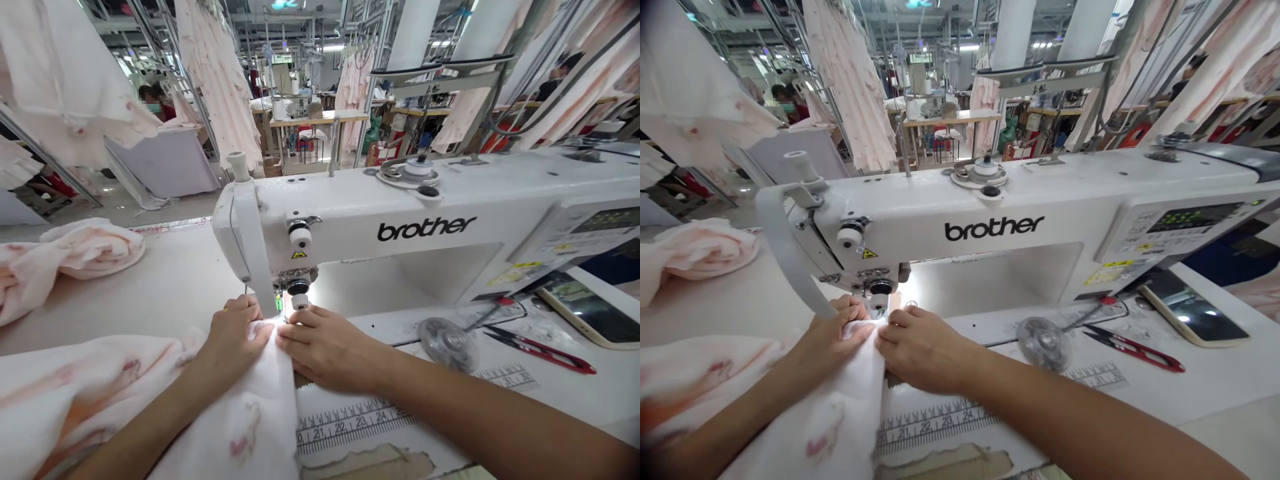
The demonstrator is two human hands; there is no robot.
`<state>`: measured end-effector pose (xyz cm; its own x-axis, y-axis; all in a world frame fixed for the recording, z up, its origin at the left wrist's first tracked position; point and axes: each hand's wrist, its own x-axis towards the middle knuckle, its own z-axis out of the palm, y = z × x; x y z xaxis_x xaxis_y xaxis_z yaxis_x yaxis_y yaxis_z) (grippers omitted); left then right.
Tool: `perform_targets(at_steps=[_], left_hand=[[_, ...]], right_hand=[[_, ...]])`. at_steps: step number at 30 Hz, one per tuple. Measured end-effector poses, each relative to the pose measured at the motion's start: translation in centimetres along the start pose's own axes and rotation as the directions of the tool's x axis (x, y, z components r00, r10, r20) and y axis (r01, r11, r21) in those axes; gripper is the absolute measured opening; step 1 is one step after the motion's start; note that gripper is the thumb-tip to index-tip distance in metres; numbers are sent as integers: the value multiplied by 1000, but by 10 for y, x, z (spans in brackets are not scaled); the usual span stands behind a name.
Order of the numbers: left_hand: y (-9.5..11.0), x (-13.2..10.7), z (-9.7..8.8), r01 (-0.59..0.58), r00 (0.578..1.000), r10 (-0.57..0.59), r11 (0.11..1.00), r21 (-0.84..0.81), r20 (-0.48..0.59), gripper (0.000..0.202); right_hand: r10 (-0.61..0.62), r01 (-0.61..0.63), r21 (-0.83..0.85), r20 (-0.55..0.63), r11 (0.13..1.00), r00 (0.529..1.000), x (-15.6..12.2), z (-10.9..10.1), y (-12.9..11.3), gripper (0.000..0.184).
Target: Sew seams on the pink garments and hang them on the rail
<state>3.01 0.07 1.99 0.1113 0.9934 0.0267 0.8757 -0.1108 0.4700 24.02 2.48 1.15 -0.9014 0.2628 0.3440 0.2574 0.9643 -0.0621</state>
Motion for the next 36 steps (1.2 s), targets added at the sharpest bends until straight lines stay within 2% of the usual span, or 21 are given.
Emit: perform_targets(at_steps=[5, 12, 18, 23, 31, 36], left_hand=[[3, 0, 2, 14, 1000, -14, 1000, 1, -20, 17], [10, 13, 1, 39, 999, -38, 998, 48, -35, 7], [15, 26, -3, 88, 996, -85, 991, 101, -38, 19], [21, 33, -11, 105, 994, -107, 987, 120, 15, 33], [7, 38, -3, 95, 994, -102, 983, 159, 35, 42], [4, 37, 0, 27, 1000, -29, 986, 167, 9, 29]], right_hand=[[8, -8, 29, 13, 1000, 1000, 1, 0, 0, 24], [32, -34, -41, -47, 999, 998, 2, 4, 3, 26], [100, -102, -84, -33, 991, 994, 6, 3, 5, 22], [181, -179, -72, 20, 981, 983, 10, -3, 4, 16], [218, -217, -19, 66, 976, 974, 8, -7, 4, 19], [217, -218, 16, 62, 976, 974, 3, -10, 7, 29]])
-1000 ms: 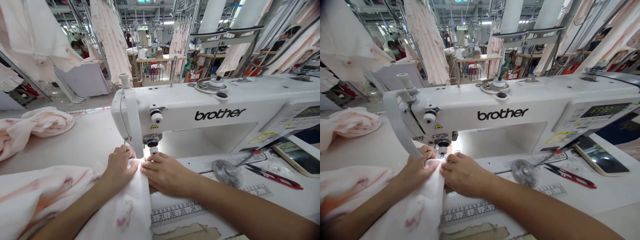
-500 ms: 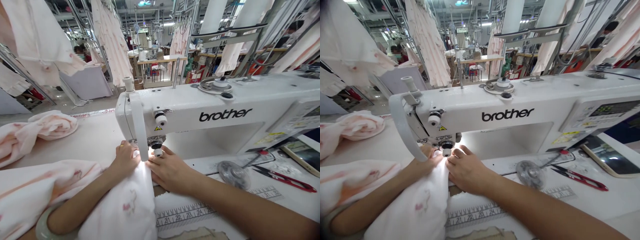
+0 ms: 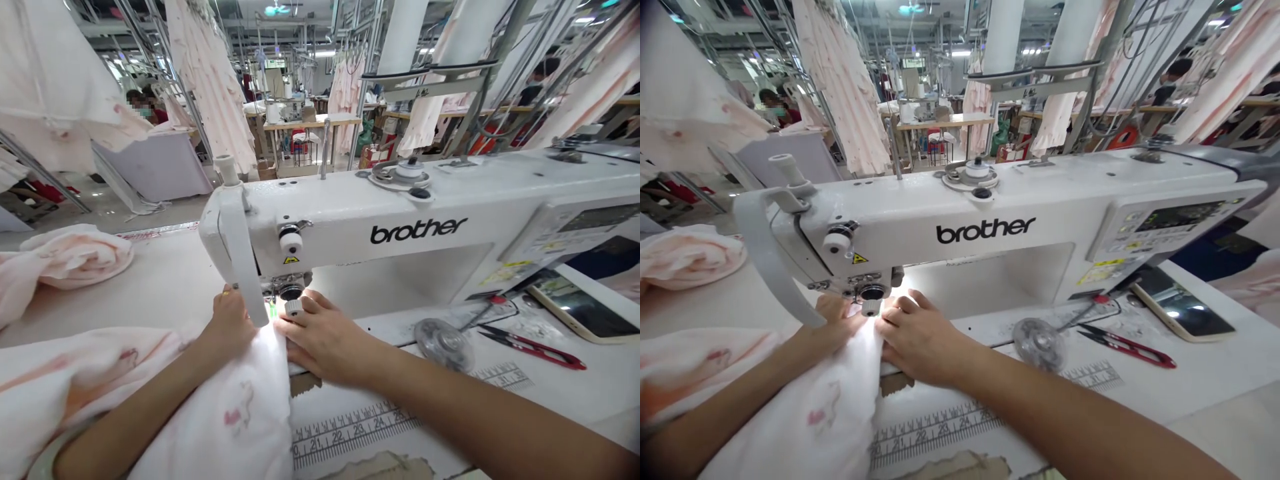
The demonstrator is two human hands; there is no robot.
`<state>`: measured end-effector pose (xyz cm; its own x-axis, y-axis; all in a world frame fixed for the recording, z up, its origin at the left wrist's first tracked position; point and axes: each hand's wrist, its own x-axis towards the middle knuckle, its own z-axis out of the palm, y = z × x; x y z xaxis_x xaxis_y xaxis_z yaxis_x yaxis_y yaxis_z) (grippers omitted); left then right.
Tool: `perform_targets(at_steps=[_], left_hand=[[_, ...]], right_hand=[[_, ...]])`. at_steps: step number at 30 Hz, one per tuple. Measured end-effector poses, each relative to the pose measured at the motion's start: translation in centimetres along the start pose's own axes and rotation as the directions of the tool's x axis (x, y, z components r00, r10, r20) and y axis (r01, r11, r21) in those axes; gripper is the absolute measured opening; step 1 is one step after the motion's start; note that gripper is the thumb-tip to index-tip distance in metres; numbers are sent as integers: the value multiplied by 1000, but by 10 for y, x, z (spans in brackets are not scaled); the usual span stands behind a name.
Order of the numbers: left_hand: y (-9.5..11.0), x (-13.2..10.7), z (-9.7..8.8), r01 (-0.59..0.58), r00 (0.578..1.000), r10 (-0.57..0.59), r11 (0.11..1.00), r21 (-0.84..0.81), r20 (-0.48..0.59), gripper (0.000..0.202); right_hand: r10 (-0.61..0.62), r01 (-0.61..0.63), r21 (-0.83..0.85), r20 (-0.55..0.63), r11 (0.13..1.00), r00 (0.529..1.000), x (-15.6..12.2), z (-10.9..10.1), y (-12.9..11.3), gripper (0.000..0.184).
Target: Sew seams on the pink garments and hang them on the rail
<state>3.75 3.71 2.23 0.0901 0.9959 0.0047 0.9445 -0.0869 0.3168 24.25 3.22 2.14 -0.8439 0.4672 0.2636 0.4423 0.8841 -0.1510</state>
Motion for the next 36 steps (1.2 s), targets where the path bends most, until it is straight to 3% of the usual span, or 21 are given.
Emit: perform_targets(at_steps=[6, 8, 9, 11, 12, 13, 14, 16, 19, 21, 23, 26, 28, 31, 36], left_hand=[[-5, -10, -19, -120, 993, 121, 992, 41, -16, 23], [-6, -26, -31, -240, 968, 245, 967, 83, -52, 13], [-5, -38, -36, -335, 937, 345, 934, 125, -62, 16], [-4, -62, -41, -536, 829, 557, 816, 217, -45, 33], [-4, -74, -40, -604, 779, 627, 758, 246, -19, 39], [-4, -84, -37, -631, 759, 651, 733, 253, 7, 41], [-5, -91, -33, -625, 769, 639, 745, 234, 21, 36], [-10, -99, -24, -546, 836, 549, 828, 126, 15, 18], [-20, -97, -21, -333, 943, 333, 934, -128, -29, 16], [-27, -91, -27, -199, 980, 185, 940, -276, -75, 16], [-30, -86, -34, -151, 986, 115, 925, -348, -123, 18], [-30, -83, -38, -259, 963, 221, 914, -313, -153, 16], [-27, -82, -35, -373, 928, 353, 895, -246, -122, 13], [-20, -81, -29, -513, 858, 513, 847, -138, -41, 26], [-10, -78, -22, -632, 774, 632, 775, -23, 41, 35]], right_hand=[[-126, 122, -79, -41, 989, 991, -4, -8, 6, 25], [-216, 207, -122, -61, 971, 975, -6, -8, 6, 29], [-255, 244, -137, -71, 960, 964, -7, -7, 6, 33], [-306, 291, -148, -84, 945, 948, -8, -6, 7, 45], [-326, 311, -148, -89, 939, 941, -9, -5, 7, 50], [-353, 338, -147, -93, 929, 931, -10, -5, 7, 52], [-393, 377, -150, -100, 914, 914, -10, -5, 6, 52], [-499, 477, -167, -137, 863, 856, -11, -4, 2, 47], [-648, 606, -232, -227, 761, 727, -13, -2, -13, 31], [-713, 653, -286, -280, 701, 643, -15, 1, -27, 23], [-737, 657, -334, -299, 676, 606, -16, 5, -40, 24], [-699, 603, -357, -295, 713, 652, -17, 9, -50, 24], [-654, 577, -310, -308, 756, 691, -17, 10, -49, 24], [-590, 555, -206, -359, 806, 723, -16, 9, -40, 22], [-572, 567, -121, -320, 815, 755, -18, 10, -29, 22]])
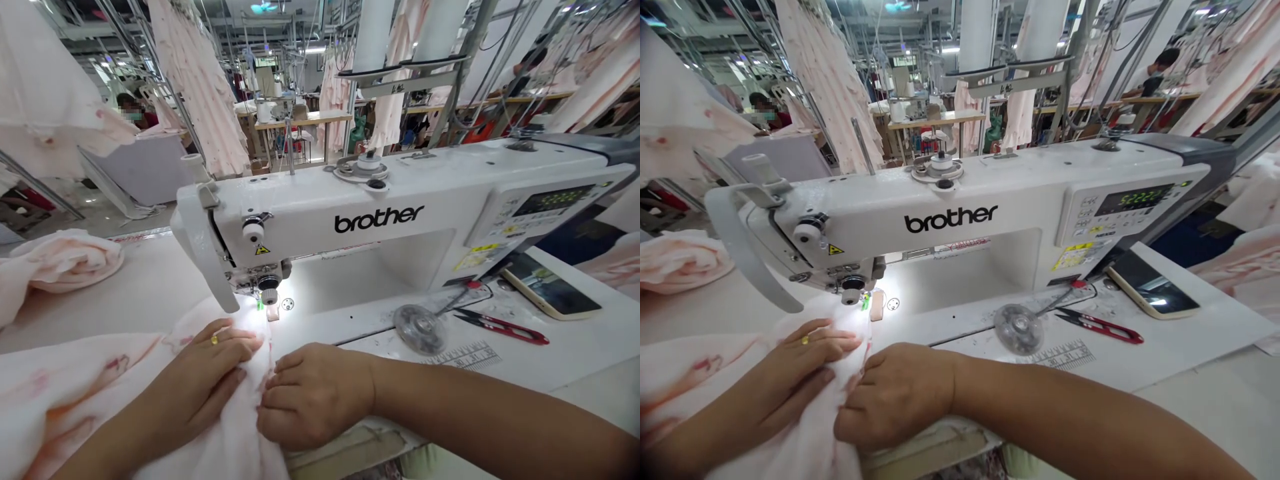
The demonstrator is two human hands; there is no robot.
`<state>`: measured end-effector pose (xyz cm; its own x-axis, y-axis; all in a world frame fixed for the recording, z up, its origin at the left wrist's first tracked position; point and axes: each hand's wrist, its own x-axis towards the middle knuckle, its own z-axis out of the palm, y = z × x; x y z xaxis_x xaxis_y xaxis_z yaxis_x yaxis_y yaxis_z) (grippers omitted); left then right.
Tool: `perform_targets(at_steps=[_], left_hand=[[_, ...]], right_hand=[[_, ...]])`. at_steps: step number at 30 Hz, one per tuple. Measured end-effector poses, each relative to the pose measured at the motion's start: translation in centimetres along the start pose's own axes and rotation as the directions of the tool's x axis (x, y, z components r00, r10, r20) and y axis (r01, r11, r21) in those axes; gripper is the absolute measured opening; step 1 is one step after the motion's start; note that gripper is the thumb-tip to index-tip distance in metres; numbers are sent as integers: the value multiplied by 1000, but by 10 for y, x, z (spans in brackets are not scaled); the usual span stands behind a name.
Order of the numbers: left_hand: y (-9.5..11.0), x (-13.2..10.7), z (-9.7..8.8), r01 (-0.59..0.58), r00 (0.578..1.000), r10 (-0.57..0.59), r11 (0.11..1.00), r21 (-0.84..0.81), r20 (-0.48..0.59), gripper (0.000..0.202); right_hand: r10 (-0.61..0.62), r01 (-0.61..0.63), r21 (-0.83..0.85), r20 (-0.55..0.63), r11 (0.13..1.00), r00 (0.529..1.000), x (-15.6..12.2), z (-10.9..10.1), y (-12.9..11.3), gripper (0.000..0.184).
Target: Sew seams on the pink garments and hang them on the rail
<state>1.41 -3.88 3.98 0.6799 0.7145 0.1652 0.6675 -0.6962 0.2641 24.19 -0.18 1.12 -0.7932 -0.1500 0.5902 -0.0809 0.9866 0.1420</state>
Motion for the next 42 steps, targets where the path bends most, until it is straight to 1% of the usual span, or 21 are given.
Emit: perform_targets(at_steps=[3, 5, 8, 10, 12, 16, 19, 21, 23, 24, 26, 29, 31, 32, 34, 35, 37, 38, 39, 40, 42], left_hand=[[2, 2, 2, -8, 1000, 8, 1000, 18, -24, 29], [2, 3, 2, -8, 1000, 8, 999, 35, -11, 29], [0, 3, 1, -31, 999, 30, 997, 73, 17, 35], [-5, 5, 2, -57, 998, 57, 994, 93, 4, 37], [-12, 10, 3, -57, 998, 58, 993, 100, -11, 35], [-32, 24, -1, -23, 999, 20, 995, 95, 26, 29], [-39, 29, -12, -59, 996, 51, 993, 106, 77, 26], [-32, 25, -20, -65, 993, 51, 989, 135, 106, 29], [-17, 16, -23, -31, 997, 15, 980, 197, 80, 40], [-7, 9, -21, -8, 999, -2, 973, 233, 40, 47], [13, -5, -10, 27, 996, -1, 955, 294, -90, 58], [29, -21, 16, 91, 966, 0, 935, 341, -259, 61], [27, -24, 30, 161, 950, -55, 931, 327, -309, 55], [23, -23, 32, 194, 945, -97, 934, 299, -311, 47], [12, -15, 28, 259, 929, -188, 945, 201, -317, 28], [6, -10, 22, 307, 910, -248, 942, 138, -331, 21], [-3, 2, 5, 415, 845, -381, 910, 9, -376, 14], [-6, 8, -2, 458, 806, -440, 887, -52, -396, 13], [-7, 13, -8, 481, 779, -479, 870, -104, -404, 12], [-7, 17, -11, 477, 774, -491, 867, -143, -400, 12], [-5, 20, -12, 439, 803, -469, 883, -167, -368, 12]], right_hand=[[0, -7, 58, 111, 998, 994, -1, -1, 0, 20], [8, -20, 72, 160, 997, 987, 0, -2, -1, 21], [44, -53, 53, 169, 997, 985, 0, -3, -2, 19], [82, -89, 31, 174, 996, 981, 1, -3, -1, 18], [136, -140, 9, 200, 990, 970, 1, -3, 1, 17], [232, -233, -28, 244, 972, 942, 1, -4, 8, 15], [216, -208, -57, 217, 976, 952, 2, -6, 10, 13], [144, -134, -64, 184, 989, 972, 3, -7, 7, 15], [60, -54, -47, 151, 997, 987, 5, -7, 2, 18], [33, -28, -36, 134, 999, 990, 5, -6, -1, 20], [27, -25, -24, 108, 999, 994, 6, -5, -5, 23], [81, -81, -14, 67, 997, 994, 5, -4, -6, 22], [110, -110, 3, 56, 994, 992, 3, -4, -4, 21], [121, -122, 15, 61, 992, 991, 2, -5, -2, 20], [134, -140, 54, 96, 989, 986, 0, -5, 0, 19], [135, -146, 83, 128, 986, 983, -1, -6, 1, 19], [120, -154, 170, 194, 973, 974, -3, -6, 5, 17], [107, -156, 227, 214, 961, 971, -3, -6, 6, 18], [94, -157, 286, 223, 945, 970, -3, -6, 8, 22], [92, -164, 338, 218, 927, 972, -3, -6, 10, 27], [157, -214, 384, 174, 898, 972, -2, -6, 12, 36]])
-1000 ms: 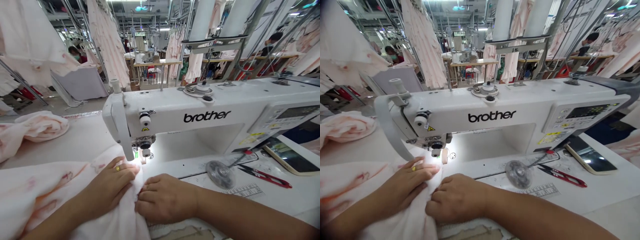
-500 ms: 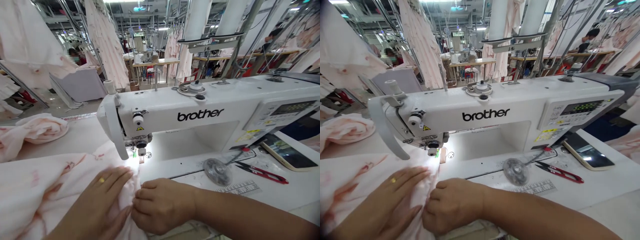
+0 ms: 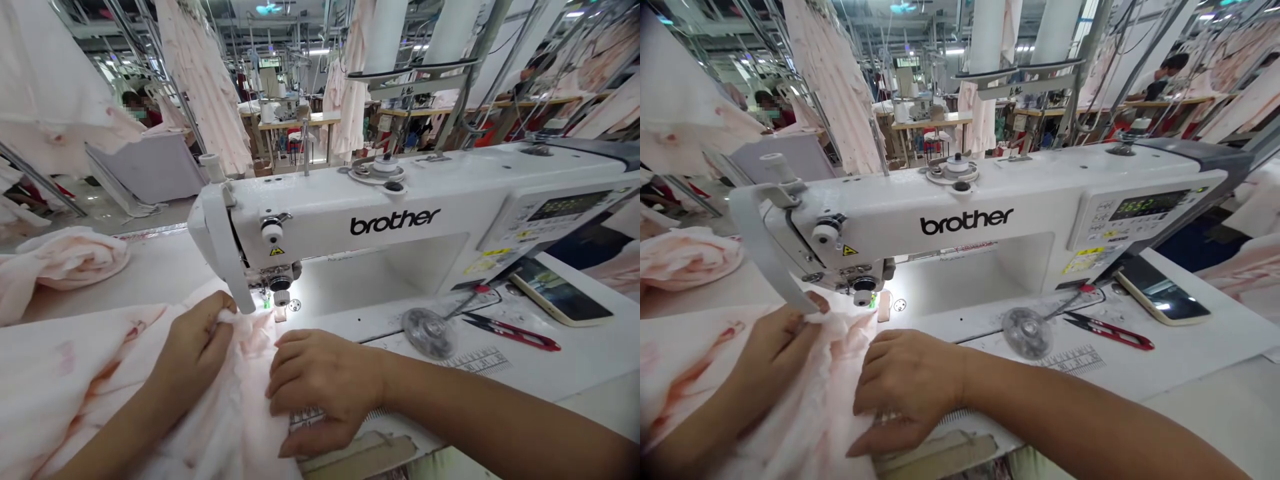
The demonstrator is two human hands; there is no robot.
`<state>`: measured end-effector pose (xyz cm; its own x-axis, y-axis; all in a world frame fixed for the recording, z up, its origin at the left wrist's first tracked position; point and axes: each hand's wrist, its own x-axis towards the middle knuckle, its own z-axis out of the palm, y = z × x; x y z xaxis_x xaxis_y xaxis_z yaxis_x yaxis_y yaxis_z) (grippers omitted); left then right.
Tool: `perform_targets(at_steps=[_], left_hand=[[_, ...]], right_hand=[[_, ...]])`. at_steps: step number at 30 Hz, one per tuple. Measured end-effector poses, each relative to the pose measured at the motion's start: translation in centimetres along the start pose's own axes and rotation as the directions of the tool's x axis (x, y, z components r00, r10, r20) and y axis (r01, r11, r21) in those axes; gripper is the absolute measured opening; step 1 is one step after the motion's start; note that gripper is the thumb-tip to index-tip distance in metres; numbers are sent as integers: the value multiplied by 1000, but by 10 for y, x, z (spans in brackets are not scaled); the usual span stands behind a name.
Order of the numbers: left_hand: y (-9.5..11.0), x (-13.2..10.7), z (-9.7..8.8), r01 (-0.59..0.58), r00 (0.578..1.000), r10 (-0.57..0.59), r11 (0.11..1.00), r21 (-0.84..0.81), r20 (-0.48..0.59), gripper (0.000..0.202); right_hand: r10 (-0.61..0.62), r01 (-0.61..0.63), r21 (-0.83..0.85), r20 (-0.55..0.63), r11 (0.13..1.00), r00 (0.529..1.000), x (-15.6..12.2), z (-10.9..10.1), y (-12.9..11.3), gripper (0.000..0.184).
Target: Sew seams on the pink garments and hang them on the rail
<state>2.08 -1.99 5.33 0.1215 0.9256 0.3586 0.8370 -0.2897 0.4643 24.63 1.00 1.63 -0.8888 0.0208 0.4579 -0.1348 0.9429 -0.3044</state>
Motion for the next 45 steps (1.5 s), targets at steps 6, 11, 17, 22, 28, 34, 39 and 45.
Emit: perform_targets(at_steps=[6, 11, 17, 22, 28, 34, 39, 45], left_hand=[[-7, -16, 6, 2, 1000, -6, 991, 133, 29, 21], [-10, -20, -1, -229, 973, 231, 949, 217, 16, 17], [-2, -23, 6, -439, 898, 433, 880, 181, 72, 31], [-9, -26, 11, -257, 949, 230, 960, 107, 218, 16], [-9, -23, 12, -489, 869, 461, 855, 174, 178, 26], [3, -19, 17, -654, 756, 624, 726, 212, 195, 27], [0, -5, 23, -673, 739, 647, 694, 256, 190, 25], [-14, 4, 22, -634, 773, 610, 737, 234, 172, 25]], right_hand=[[341, -377, -184, -202, 908, 918, 6, 10, -8, 30], [475, -481, -231, -85, 845, 876, 15, 18, -14, 20], [440, -431, -117, 67, 895, 896, 17, 3, -7, 24], [307, -283, -205, 95, 937, 947, 7, -4, 3, 27], [-33, 71, -280, 138, 957, 990, -4, -6, 11, 38], [14, 44, -388, 147, 920, 989, 0, -3, 3, 18], [159, -78, -453, 143, 888, 977, 2, -3, 2, 16], [229, -165, -395, 120, 904, 966, 2, -5, 6, 16]])
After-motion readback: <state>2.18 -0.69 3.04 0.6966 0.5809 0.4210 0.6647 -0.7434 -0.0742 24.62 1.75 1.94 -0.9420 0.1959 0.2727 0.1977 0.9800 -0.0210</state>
